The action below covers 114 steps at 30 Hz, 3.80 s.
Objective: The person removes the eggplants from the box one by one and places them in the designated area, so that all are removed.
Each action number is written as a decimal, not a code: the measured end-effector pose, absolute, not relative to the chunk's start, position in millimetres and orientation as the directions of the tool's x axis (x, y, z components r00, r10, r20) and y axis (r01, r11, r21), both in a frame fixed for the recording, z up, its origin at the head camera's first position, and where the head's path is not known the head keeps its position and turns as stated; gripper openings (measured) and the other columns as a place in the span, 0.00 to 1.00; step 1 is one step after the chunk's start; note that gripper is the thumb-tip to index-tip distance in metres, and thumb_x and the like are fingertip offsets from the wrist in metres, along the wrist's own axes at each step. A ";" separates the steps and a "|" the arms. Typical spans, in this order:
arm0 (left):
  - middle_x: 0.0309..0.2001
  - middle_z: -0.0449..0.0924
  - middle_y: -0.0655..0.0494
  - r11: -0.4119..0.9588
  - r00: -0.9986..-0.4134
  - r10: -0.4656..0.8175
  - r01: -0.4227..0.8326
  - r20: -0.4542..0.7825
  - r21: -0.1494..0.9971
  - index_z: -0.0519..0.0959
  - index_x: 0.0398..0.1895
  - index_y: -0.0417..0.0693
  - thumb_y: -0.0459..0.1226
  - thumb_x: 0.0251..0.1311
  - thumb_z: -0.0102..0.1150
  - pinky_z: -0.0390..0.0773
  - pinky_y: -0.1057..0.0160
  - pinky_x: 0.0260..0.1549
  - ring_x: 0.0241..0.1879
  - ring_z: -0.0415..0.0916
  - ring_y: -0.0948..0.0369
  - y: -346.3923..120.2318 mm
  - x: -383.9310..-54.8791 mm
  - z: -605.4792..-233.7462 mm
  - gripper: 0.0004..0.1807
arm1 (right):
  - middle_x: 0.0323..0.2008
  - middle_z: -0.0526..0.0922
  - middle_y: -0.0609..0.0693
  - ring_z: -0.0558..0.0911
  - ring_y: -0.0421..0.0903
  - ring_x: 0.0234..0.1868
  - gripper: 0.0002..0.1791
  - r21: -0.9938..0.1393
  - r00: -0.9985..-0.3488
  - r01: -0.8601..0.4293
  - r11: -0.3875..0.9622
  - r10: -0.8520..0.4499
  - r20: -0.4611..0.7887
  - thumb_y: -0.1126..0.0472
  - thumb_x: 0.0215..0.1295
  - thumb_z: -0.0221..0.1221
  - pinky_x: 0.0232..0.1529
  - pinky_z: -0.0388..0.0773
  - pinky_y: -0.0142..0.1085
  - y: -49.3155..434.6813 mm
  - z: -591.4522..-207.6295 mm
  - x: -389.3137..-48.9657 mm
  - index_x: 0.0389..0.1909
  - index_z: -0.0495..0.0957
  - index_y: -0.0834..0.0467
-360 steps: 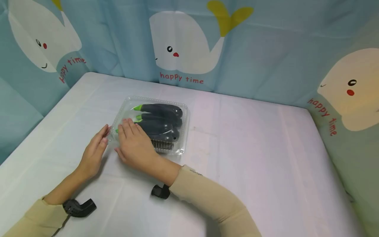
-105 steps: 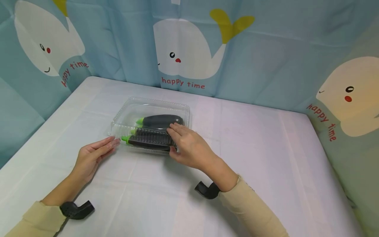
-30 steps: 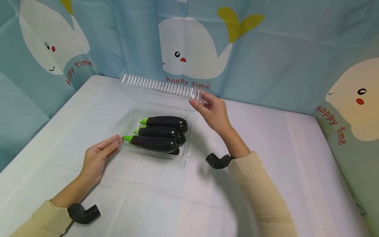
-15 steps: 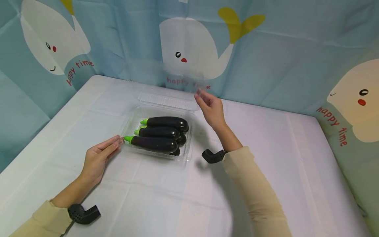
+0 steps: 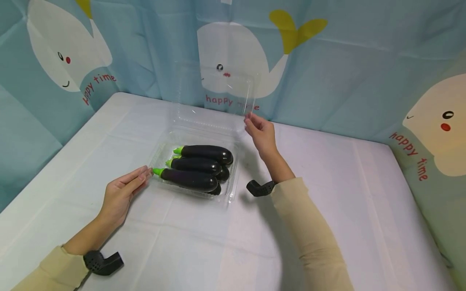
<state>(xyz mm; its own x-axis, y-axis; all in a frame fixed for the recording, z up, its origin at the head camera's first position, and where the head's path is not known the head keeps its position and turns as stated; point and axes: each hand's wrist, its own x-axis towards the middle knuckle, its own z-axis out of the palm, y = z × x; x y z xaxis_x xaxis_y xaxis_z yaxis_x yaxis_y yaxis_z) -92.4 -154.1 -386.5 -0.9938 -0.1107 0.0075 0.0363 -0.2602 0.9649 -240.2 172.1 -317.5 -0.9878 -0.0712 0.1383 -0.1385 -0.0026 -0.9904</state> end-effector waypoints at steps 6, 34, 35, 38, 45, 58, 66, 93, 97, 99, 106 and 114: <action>0.48 0.78 0.55 -0.271 -0.995 -0.094 0.047 0.022 0.962 0.65 0.57 0.23 0.29 0.61 0.54 0.74 0.68 0.47 0.49 0.75 0.64 -154.8 -92.4 -386.6 0.23 | 0.60 0.64 0.68 0.69 0.52 0.60 0.23 -0.998 -0.996 -0.062 -0.018 -0.056 0.063 0.69 0.68 0.48 0.57 0.68 0.36 171.5 -319.8 -243.4 0.62 0.60 0.73; 0.51 0.76 0.51 -0.253 -0.995 -0.093 0.048 0.025 0.966 0.66 0.57 0.24 0.31 0.62 0.54 0.73 0.68 0.48 0.50 0.74 0.65 -153.9 -93.4 -386.1 0.23 | 0.48 0.74 0.61 0.77 0.41 0.39 0.22 -0.991 -0.991 0.130 0.023 -0.010 -0.130 0.67 0.68 0.48 0.45 0.76 0.27 174.7 -341.3 -261.3 0.59 0.64 0.75; 0.51 0.76 0.51 -0.250 -0.995 -0.094 0.049 0.026 0.967 0.66 0.57 0.24 0.30 0.62 0.54 0.73 0.68 0.48 0.50 0.74 0.65 -153.8 -93.4 -386.4 0.23 | 0.49 0.73 0.62 0.77 0.41 0.39 0.22 -0.990 -0.991 0.136 0.017 -0.012 -0.137 0.67 0.68 0.48 0.46 0.76 0.28 174.8 -341.8 -261.4 0.59 0.63 0.75; 0.51 0.76 0.51 -0.250 -0.995 -0.092 0.054 0.031 0.967 0.66 0.57 0.24 0.30 0.62 0.54 0.74 0.69 0.47 0.50 0.74 0.65 -153.6 -93.2 -387.1 0.23 | 0.53 0.72 0.64 0.78 0.42 0.42 0.23 -0.989 -0.988 0.151 0.010 -0.023 -0.151 0.67 0.68 0.48 0.48 0.75 0.29 175.3 -342.9 -261.3 0.60 0.62 0.75; 0.51 0.76 0.51 -0.255 -0.995 -0.088 0.067 0.045 0.965 0.65 0.57 0.23 0.29 0.62 0.53 0.73 0.69 0.47 0.50 0.74 0.65 -153.6 -92.6 -387.7 0.23 | 0.48 0.75 0.60 0.76 0.43 0.44 0.22 -0.978 -0.978 0.209 -0.010 -0.006 -0.209 0.68 0.68 0.49 0.50 0.74 0.30 174.6 -343.5 -261.1 0.59 0.62 0.75; 0.52 0.76 0.54 -0.253 -0.997 -0.075 0.052 0.034 0.966 0.65 0.58 0.24 0.30 0.63 0.53 0.73 0.69 0.48 0.52 0.73 0.65 -153.3 -90.9 -386.9 0.23 | 0.52 0.73 0.65 0.78 0.40 0.35 0.22 -0.969 -0.968 0.249 0.008 0.014 -0.249 0.67 0.67 0.50 0.46 0.77 0.29 173.6 -344.6 -260.6 0.58 0.64 0.75; 0.54 0.74 0.50 -0.255 -0.997 -0.061 0.064 0.050 0.965 0.65 0.58 0.24 0.30 0.63 0.52 0.72 0.67 0.50 0.52 0.72 0.64 -153.0 -89.5 -386.6 0.23 | 0.31 0.78 0.49 0.76 0.37 0.30 0.22 -0.961 -0.960 0.276 0.014 0.041 -0.276 0.65 0.67 0.52 0.40 0.78 0.26 173.9 -346.0 -258.9 0.57 0.65 0.75; 0.55 0.72 0.48 -0.236 -0.998 -0.051 0.050 0.039 0.971 0.65 0.58 0.24 0.31 0.64 0.51 0.71 0.65 0.51 0.52 0.72 0.64 -153.5 -86.6 -386.4 0.22 | 0.28 0.78 0.48 0.80 0.37 0.28 0.27 -0.958 -0.957 0.288 -0.014 0.045 -0.288 0.59 0.67 0.53 0.41 0.79 0.28 180.0 -356.3 -248.2 0.57 0.63 0.77; 0.53 0.75 0.52 -0.246 -0.998 -0.055 0.054 0.041 0.968 0.65 0.58 0.23 0.30 0.64 0.50 0.72 0.66 0.50 0.52 0.72 0.64 -154.2 -86.9 -385.9 0.22 | 0.31 0.79 0.51 0.82 0.41 0.33 0.29 -0.954 -0.955 0.288 -0.077 0.053 -0.293 0.59 0.66 0.54 0.53 0.73 0.38 184.2 -354.3 -244.3 0.58 0.61 0.77; 0.52 0.76 0.55 -0.251 -0.997 -0.057 0.055 0.042 0.967 0.65 0.57 0.23 0.30 0.64 0.50 0.72 0.67 0.50 0.52 0.73 0.64 -154.4 -87.2 -385.6 0.22 | 0.35 0.80 0.55 0.82 0.42 0.35 0.29 -0.952 -0.952 0.293 -0.088 0.063 -0.299 0.59 0.65 0.55 0.54 0.71 0.39 186.2 -352.1 -242.3 0.58 0.61 0.76; 0.51 0.77 0.56 -0.266 -0.997 -0.062 0.059 0.043 0.962 0.65 0.57 0.23 0.30 0.64 0.50 0.72 0.67 0.50 0.51 0.73 0.64 -154.5 -88.2 -386.2 0.22 | 0.53 0.72 0.67 0.82 0.42 0.38 0.31 -0.962 -0.960 0.265 -0.061 0.072 -0.269 0.59 0.64 0.56 0.53 0.71 0.36 189.7 -341.7 -237.5 0.60 0.61 0.75; 0.55 0.74 0.51 -0.260 -0.998 -0.055 0.048 0.035 0.964 0.65 0.58 0.24 0.30 0.64 0.51 0.72 0.67 0.50 0.52 0.72 0.65 -154.3 -90.0 -386.0 0.22 | 0.51 0.75 0.62 0.80 0.46 0.45 0.27 -0.981 -0.978 0.193 0.001 0.078 -0.192 0.59 0.64 0.56 0.50 0.74 0.34 191.8 -331.8 -233.3 0.58 0.66 0.73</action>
<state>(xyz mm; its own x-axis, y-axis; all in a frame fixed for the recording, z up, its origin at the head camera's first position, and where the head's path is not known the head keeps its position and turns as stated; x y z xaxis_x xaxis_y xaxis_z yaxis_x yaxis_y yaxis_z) -90.0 -154.3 -386.0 -0.9979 -0.0553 0.0346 0.0478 -0.2601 0.9644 -233.3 191.8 -331.8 -0.9782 0.0778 -0.1925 0.1931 0.0007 -0.9812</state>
